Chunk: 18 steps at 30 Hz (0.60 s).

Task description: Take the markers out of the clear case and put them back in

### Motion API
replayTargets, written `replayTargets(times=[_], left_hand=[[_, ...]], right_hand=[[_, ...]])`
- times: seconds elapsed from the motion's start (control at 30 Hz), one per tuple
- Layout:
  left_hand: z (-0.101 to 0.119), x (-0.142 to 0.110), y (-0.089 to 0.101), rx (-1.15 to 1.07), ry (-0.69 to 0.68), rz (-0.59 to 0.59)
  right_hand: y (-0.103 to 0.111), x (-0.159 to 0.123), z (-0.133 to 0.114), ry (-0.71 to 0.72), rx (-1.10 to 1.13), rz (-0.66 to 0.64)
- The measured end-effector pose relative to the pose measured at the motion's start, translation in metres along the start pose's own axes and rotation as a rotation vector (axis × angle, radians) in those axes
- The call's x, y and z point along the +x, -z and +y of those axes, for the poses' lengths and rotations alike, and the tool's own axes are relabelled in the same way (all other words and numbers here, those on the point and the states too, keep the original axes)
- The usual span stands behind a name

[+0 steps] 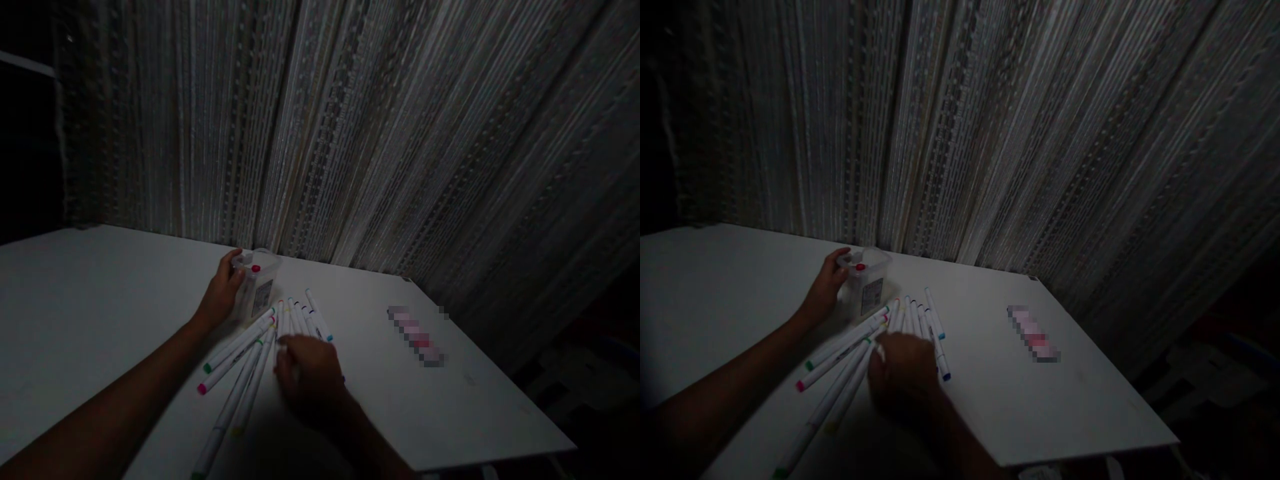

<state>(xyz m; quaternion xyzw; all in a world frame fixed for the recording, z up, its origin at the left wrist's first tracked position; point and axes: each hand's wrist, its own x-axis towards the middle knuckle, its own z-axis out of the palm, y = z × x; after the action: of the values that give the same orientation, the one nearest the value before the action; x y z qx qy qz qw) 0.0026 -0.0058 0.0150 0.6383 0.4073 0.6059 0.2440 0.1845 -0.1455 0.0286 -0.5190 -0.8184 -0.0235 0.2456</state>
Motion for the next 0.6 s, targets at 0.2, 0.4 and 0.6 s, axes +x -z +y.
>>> replayTargets(times=[0.2,0.4,0.6], left_hand=[[0.000,0.000,0.002,-0.039,0.015,-0.009],[-0.004,0.000,0.000,-0.081,0.011,-0.010],[-0.007,0.002,0.000,-0.092,0.036,0.029]], right_hand=[[-0.016,0.071,0.054,-0.363,-0.179,0.015],[-0.027,0.054,0.088,-0.462,-0.184,0.033],[-0.027,0.053,0.094,-0.519,-0.162,-0.060]])
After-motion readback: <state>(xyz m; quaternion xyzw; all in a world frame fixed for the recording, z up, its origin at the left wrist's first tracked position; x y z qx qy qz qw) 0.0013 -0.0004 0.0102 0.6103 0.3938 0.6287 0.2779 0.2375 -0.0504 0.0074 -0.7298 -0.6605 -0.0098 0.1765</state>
